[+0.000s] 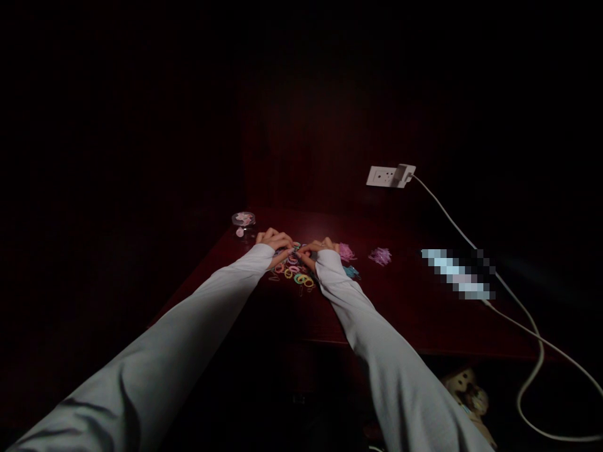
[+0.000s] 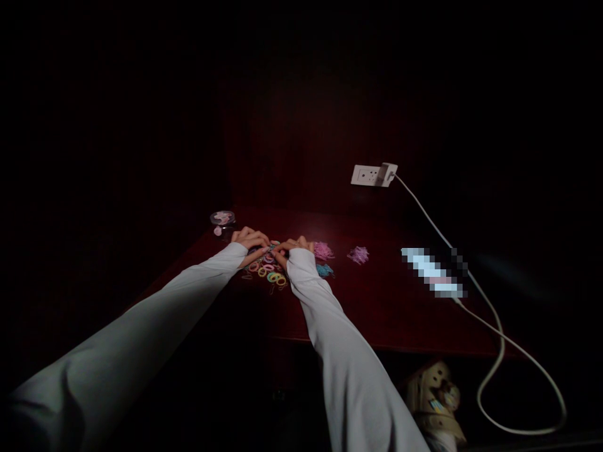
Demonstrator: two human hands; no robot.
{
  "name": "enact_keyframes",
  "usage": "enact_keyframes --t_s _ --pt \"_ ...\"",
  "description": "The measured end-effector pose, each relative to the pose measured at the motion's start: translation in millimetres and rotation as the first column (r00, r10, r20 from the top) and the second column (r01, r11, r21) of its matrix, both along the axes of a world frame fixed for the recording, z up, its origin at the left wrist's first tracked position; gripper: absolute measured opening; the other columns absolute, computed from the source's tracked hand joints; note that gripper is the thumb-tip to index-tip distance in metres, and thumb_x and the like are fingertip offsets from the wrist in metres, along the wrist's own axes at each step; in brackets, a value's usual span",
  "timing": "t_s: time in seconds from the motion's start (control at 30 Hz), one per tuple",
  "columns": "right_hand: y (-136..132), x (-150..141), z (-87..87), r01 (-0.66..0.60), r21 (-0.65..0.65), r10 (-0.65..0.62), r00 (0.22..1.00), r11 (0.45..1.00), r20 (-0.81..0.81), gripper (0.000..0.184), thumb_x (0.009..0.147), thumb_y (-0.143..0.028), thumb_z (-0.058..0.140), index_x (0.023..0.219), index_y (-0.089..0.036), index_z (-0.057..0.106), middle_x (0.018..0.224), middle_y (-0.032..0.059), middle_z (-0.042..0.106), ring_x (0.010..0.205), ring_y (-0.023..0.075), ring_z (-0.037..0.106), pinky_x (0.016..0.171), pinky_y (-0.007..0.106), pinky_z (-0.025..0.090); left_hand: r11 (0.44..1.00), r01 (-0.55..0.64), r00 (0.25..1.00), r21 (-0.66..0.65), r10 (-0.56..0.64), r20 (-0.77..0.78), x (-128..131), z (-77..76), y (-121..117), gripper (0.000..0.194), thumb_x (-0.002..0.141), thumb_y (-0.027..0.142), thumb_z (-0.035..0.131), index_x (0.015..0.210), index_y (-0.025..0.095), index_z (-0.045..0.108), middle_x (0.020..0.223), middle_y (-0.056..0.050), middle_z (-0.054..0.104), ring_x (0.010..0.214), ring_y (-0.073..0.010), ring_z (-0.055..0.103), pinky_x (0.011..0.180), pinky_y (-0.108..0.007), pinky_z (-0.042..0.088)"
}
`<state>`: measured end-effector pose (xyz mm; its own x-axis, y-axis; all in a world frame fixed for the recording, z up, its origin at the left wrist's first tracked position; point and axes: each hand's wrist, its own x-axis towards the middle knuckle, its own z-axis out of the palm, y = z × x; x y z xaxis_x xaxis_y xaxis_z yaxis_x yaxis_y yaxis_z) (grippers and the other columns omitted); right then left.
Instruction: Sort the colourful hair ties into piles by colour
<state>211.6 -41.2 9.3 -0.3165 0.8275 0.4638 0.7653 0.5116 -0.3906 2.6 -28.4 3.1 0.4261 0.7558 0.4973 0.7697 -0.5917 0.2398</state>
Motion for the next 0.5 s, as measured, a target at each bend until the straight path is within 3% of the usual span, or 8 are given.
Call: enact_keyframes --t_s 0.17,0.37,0.5 --pt "-0.9 0.4 0.1 0.070 0.003 -0.070 0.997 0.998 0.014 0.033 0.102 -0.045 0.051 0.101 -0.029 0.079 0.092 0.0007 0.074 0.099 0.0214 0.057 0.090 0.034 0.032 1.000 -0.012 1.000 -0.021 0.012 0.010 -1.0 0.4 2.3 0.026 0.100 0.042 0.054 0.096 0.027 0.074 0.119 -0.002 0.072 0.109 -0.0255 0.047 0.096 -0.043 0.030" --pt "-1.2 -4.5 -2.0 0.058 0.016 -0.059 0.995 0.998 0.082 0.034 0.103 -0.047 0.050 0.099 -0.030 0.080 0.093 0.0009 0.073 0.098 0.0207 0.056 0.090 0.034 0.031 1.000 0.007 1.000 -0.020 -0.006 0.022 -1.0 3.0 -0.5 0.028 0.102 0.044 0.052 0.099 0.027 0.074 0.120 -0.001 0.072 0.110 -0.0245 0.048 0.096 -0.042 0.029" --pt "-2.8 10.2 22.2 0.069 0.040 -0.072 0.992 0.997 0.103 0.025 0.099 -0.041 0.059 0.095 -0.028 0.080 0.095 0.0023 0.075 0.102 0.0222 0.055 0.092 0.036 0.031 0.999 -0.026 0.999 -0.021 0.027 0.043 -0.4 5.6 -2.1 0.026 0.102 0.043 0.051 0.103 0.028 0.073 0.120 0.000 0.071 0.110 -0.0236 0.048 0.097 -0.041 0.028"
